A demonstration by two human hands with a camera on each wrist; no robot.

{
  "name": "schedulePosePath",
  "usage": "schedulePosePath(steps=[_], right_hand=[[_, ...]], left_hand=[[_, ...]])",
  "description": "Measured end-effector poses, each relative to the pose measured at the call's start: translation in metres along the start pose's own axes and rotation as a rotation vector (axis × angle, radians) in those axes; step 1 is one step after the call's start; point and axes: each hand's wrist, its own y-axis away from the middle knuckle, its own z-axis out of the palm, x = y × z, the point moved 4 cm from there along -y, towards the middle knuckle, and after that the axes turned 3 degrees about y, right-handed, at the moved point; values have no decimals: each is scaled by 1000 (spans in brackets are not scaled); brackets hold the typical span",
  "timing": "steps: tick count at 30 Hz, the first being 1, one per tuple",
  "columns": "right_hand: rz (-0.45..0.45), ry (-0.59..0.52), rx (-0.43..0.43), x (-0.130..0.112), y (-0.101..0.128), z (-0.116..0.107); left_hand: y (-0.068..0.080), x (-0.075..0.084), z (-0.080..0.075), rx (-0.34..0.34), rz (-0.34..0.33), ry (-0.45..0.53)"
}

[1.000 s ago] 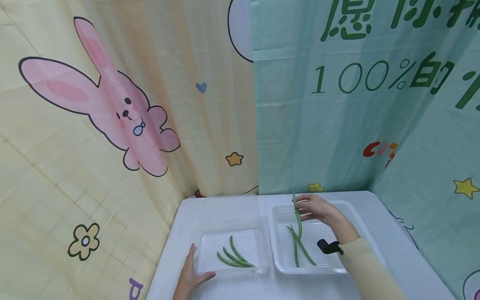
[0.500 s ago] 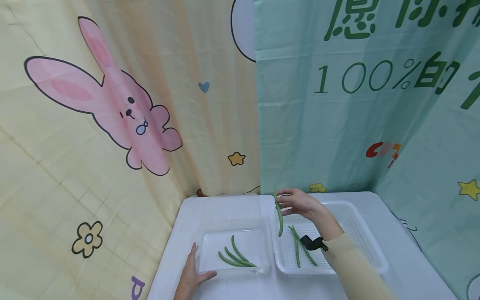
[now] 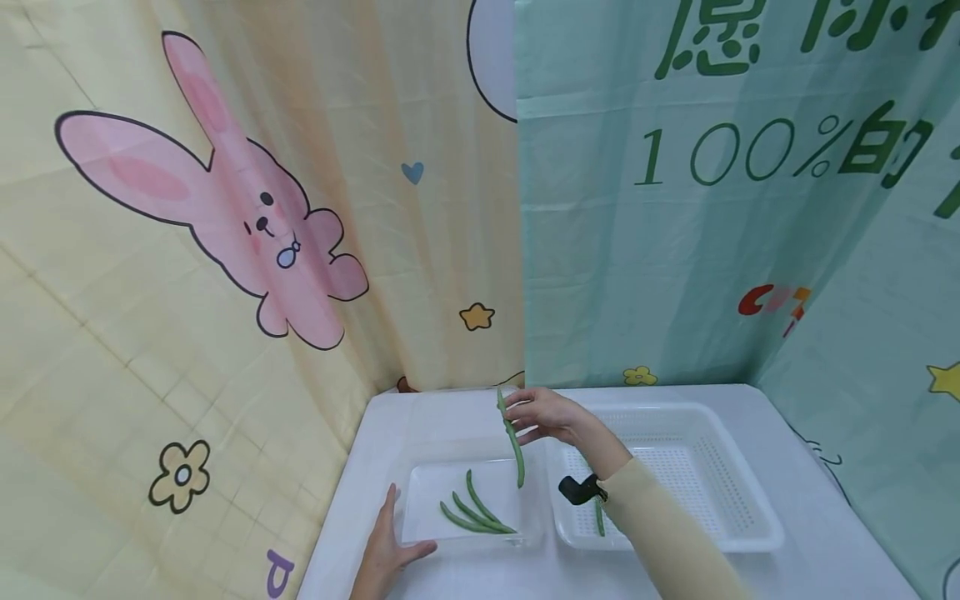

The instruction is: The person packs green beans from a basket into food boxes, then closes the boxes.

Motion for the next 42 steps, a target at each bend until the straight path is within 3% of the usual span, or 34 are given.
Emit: schedulePosePath(steps=[9, 17, 28, 32, 42], right_hand=[[86, 72, -56, 22, -31, 45], [134, 128, -53, 44, -43, 68], [186, 252, -21, 64, -47, 86], [203, 266, -3, 72, -49, 88], [185, 243, -4, 76, -47, 87]], left_hand=[[1, 2, -1, -9, 7, 21], [1, 0, 0, 2, 25, 35], [1, -2, 1, 8, 54, 37], [1, -2, 1, -10, 33, 31], [0, -2, 0, 1, 51, 14]])
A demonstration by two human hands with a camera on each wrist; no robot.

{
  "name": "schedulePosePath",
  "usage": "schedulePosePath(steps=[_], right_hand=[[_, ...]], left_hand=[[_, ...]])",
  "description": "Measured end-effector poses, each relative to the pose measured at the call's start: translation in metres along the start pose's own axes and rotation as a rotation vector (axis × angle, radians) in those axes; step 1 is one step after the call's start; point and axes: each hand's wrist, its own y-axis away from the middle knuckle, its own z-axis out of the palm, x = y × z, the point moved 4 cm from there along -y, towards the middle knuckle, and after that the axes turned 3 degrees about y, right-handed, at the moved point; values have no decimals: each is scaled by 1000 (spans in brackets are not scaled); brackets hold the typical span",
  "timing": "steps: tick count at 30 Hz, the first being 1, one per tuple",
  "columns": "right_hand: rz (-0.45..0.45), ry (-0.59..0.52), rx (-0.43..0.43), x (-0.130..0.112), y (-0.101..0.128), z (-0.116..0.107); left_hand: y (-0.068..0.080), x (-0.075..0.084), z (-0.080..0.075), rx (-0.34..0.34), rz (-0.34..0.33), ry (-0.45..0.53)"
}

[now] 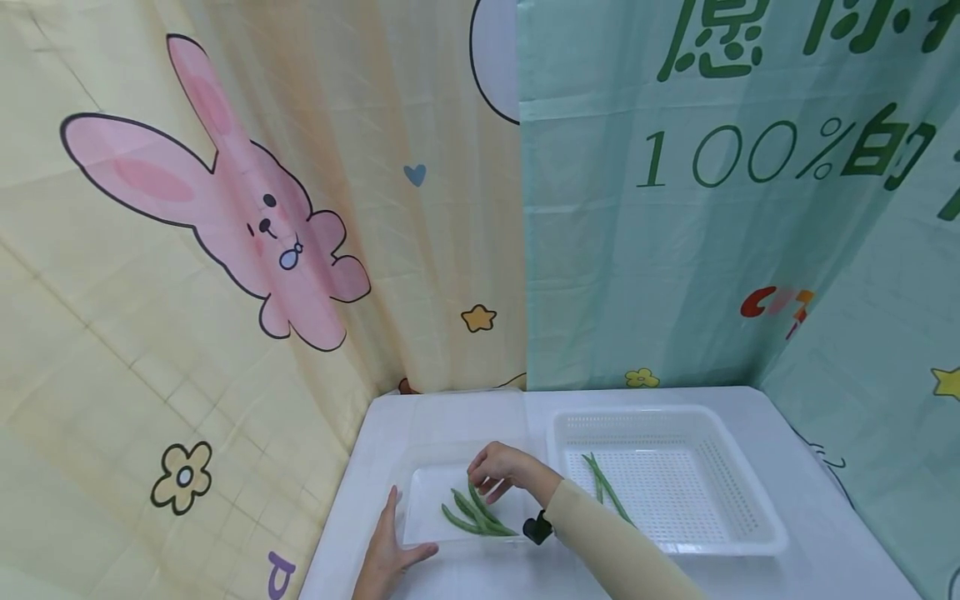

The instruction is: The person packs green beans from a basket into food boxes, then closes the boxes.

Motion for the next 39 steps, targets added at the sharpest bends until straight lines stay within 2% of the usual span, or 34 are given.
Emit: schedulePosePath(steps=[12, 22, 28, 36, 39], right_hand=[[-10, 22, 21, -2, 6, -9], [-35, -19, 46, -1, 19, -32], [-43, -58, 72, 2, 30, -59], [-50, -144, 119, 17, 52, -112], [-56, -177, 130, 23, 63, -133]], left_hand=[[-2, 7, 0, 11, -12, -17], [-1, 9, -1, 15, 3, -12], [-1, 8, -1, 0, -25, -18], [2, 4, 0, 18, 21, -32], [3, 3, 0, 6, 6, -24]])
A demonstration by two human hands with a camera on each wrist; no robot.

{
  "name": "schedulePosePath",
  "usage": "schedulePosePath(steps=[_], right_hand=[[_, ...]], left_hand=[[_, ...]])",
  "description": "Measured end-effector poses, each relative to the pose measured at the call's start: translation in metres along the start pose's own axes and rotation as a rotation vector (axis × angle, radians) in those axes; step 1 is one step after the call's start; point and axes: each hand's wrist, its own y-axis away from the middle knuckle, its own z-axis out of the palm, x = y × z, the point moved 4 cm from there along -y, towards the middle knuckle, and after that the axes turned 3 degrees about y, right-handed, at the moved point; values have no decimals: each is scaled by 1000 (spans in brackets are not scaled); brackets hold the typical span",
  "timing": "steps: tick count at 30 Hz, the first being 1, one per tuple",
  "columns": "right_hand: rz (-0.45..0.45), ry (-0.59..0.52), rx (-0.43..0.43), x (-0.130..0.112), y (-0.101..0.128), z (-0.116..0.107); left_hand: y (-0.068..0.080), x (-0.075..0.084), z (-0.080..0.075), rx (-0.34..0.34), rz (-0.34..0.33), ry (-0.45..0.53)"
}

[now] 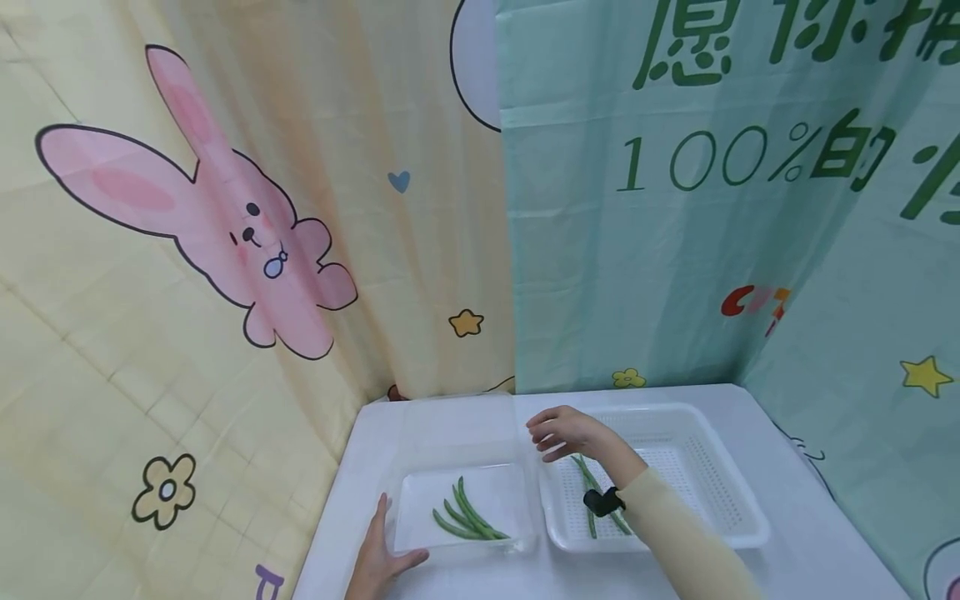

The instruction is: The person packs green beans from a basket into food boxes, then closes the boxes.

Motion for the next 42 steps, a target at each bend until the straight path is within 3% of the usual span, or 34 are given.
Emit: schedulePosePath(steps=[9, 17, 32, 42], right_hand=[[5, -52, 61, 18, 29, -66], [99, 46, 173, 60, 50, -114], [318, 113, 239, 122, 62, -140], [380, 119, 275, 144, 58, -138]], left_hand=[[0, -3, -1, -14, -24, 6], [-2, 0, 0, 6, -2, 6], [-2, -1, 0, -11, -42, -8], [-3, -3, 0, -15, -52, 19]])
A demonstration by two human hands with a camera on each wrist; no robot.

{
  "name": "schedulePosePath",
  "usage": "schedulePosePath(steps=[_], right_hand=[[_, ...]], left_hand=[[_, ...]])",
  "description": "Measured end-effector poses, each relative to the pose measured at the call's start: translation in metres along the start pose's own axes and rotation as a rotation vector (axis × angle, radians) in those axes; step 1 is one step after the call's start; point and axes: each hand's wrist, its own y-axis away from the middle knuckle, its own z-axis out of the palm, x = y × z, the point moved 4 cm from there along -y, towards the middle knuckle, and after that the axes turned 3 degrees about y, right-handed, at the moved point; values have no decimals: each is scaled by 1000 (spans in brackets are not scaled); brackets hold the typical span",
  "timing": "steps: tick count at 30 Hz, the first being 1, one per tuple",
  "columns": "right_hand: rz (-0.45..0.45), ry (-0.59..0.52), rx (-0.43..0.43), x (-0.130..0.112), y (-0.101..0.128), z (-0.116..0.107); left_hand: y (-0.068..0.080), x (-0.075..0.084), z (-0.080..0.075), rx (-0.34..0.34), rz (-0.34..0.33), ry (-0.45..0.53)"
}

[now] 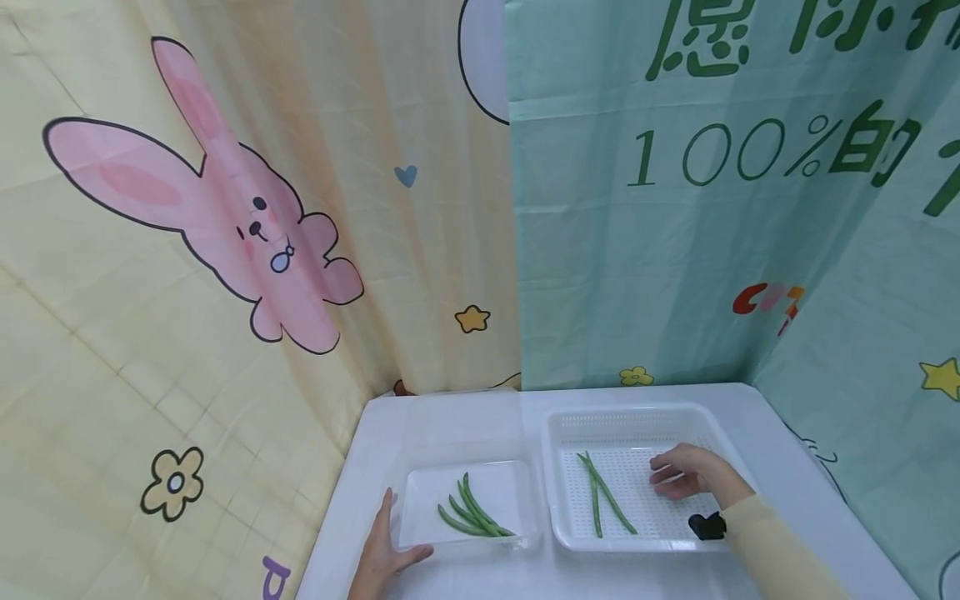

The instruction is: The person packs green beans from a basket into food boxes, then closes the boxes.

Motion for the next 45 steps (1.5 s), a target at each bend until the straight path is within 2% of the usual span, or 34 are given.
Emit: schedulePosePath(steps=[10, 16, 24, 30, 37, 45], right_hand=[[-22, 7, -12, -5, -3, 16], [-4, 14, 20, -12, -10, 33], [-12, 199, -34, -33, -14, 64], [-3, 257, -43, -39, -20, 82], [6, 308, -11, -42, -28, 89], [46, 314, -2, -37, -35, 92]], left_hand=[[1, 0, 0, 1, -3, -1], [1, 2, -1, 24, 48, -17], [0, 2, -2, 26, 61, -22], [0, 0, -1, 25, 58, -23], [-1, -1, -1, 37, 76, -31], [0, 1, -1, 21, 43, -24]])
